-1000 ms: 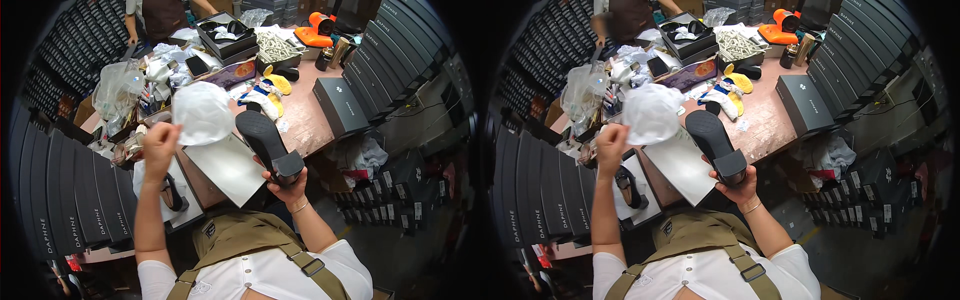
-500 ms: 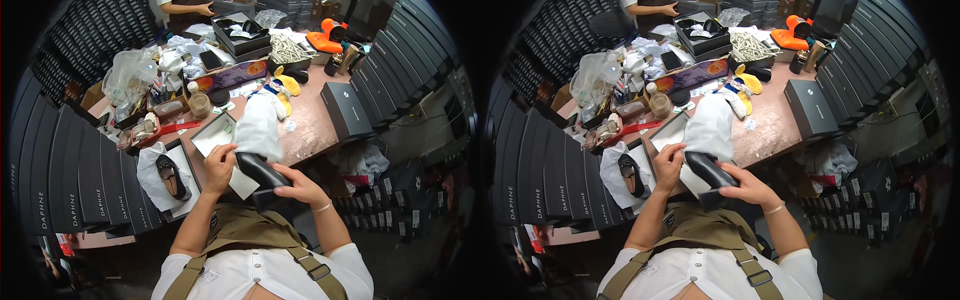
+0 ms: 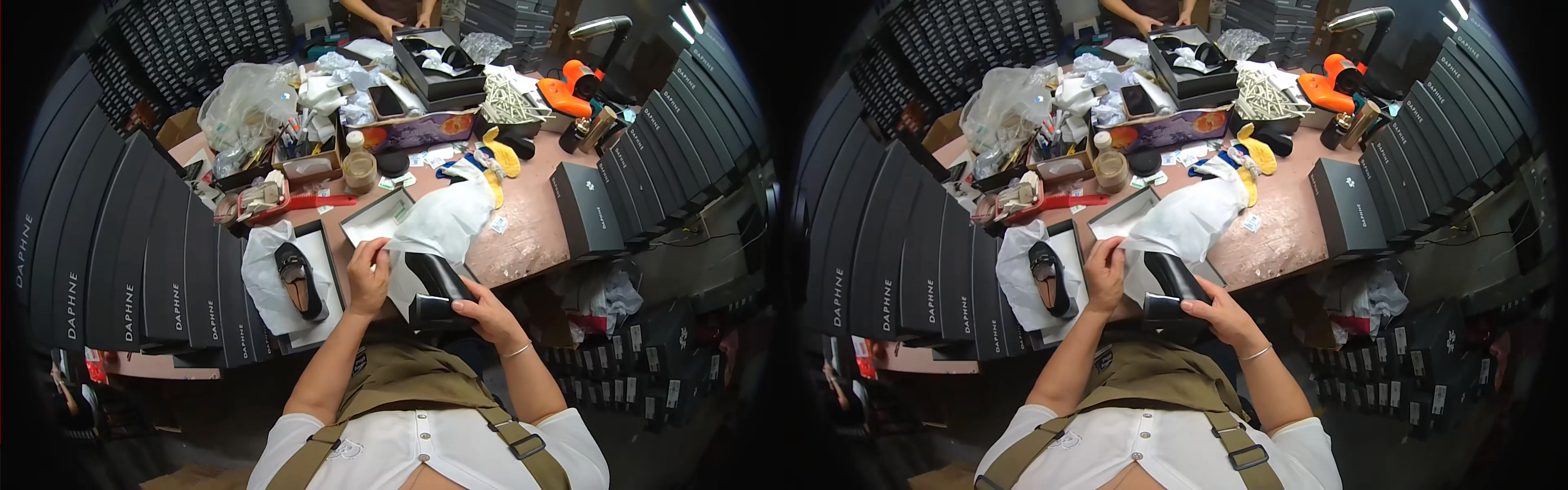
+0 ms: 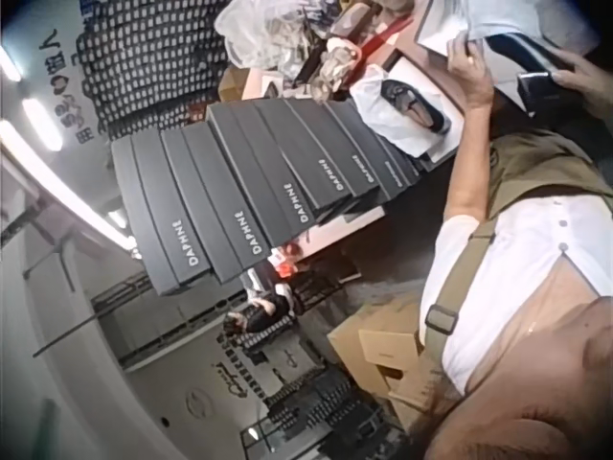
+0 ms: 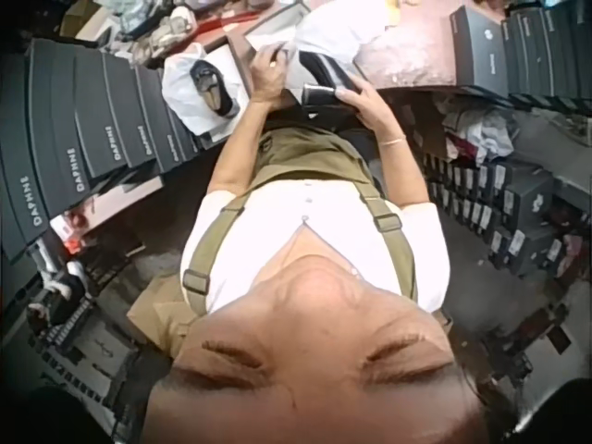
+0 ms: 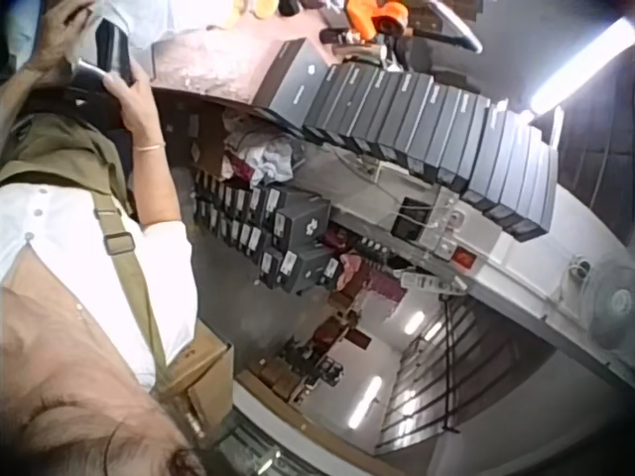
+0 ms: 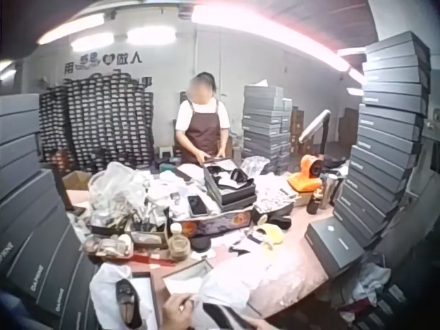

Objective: Inspecting a pair of black high-heeled shoes and packing them into a shoebox with tissue paper.

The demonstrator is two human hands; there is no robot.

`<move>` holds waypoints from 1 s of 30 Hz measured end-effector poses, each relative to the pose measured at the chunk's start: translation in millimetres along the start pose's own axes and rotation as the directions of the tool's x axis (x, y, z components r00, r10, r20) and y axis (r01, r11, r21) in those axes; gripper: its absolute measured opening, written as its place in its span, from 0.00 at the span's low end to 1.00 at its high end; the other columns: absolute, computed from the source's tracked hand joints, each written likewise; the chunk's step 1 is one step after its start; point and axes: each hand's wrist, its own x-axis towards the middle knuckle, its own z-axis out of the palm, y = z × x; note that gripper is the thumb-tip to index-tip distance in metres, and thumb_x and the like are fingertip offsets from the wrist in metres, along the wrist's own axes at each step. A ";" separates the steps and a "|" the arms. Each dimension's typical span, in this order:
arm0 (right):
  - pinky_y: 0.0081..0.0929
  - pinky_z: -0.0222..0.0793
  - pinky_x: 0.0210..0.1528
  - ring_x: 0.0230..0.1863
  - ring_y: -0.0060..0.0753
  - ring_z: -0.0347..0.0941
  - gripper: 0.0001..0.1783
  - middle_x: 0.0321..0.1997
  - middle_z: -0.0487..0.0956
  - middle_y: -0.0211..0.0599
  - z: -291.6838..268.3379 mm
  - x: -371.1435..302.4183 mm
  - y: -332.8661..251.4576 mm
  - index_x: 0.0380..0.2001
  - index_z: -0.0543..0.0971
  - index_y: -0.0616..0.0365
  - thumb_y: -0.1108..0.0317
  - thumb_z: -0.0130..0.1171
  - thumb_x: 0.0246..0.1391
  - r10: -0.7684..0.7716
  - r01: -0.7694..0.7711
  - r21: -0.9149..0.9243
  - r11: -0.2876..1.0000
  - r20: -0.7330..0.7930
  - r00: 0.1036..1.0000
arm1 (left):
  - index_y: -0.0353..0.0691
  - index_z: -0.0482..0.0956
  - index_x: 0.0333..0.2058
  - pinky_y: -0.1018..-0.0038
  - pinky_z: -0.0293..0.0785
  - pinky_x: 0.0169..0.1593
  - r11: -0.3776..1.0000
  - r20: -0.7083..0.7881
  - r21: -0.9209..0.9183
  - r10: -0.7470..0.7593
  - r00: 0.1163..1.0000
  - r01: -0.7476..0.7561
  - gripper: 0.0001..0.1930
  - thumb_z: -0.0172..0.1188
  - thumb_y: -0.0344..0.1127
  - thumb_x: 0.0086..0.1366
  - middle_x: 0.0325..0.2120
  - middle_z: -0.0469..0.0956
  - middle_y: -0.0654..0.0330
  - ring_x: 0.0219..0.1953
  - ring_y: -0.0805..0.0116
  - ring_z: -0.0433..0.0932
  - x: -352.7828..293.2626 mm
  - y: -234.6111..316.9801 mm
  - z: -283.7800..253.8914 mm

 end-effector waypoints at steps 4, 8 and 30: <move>0.26 0.67 0.55 0.50 0.25 0.70 0.27 0.50 0.73 0.34 10.1 11.6 10.8 0.55 0.67 0.65 0.67 0.60 0.54 -0.133 0.155 0.268 0.951 -0.098 0.986 | 0.36 0.75 0.41 0.67 0.73 0.32 0.957 0.073 0.042 0.283 0.956 -0.287 0.10 0.57 0.24 0.59 0.30 0.76 0.52 0.30 0.54 0.78 -5.3 35.7 -13.5; 0.32 0.64 0.56 0.53 0.38 0.71 0.27 0.50 0.75 0.43 27.8 39.1 52.7 0.55 0.68 0.62 0.66 0.61 0.52 -0.543 0.259 -0.564 0.784 -0.421 0.727 | 0.35 0.75 0.41 0.66 0.74 0.30 0.860 0.256 -0.161 0.511 0.820 -0.485 0.13 0.59 0.22 0.55 0.30 0.78 0.54 0.29 0.55 0.78 -10.6 75.1 -0.6; 0.39 0.62 0.61 0.57 0.49 0.69 0.30 0.58 0.70 0.51 11.8 59.0 21.8 0.60 0.63 0.64 0.66 0.56 0.55 -0.401 0.399 -0.074 0.914 -0.315 0.860 | 0.33 0.73 0.44 0.69 0.76 0.31 0.895 0.599 -0.224 0.438 0.670 -0.384 0.18 0.65 0.26 0.53 0.24 0.75 0.57 0.24 0.54 0.77 -90.7 91.6 36.7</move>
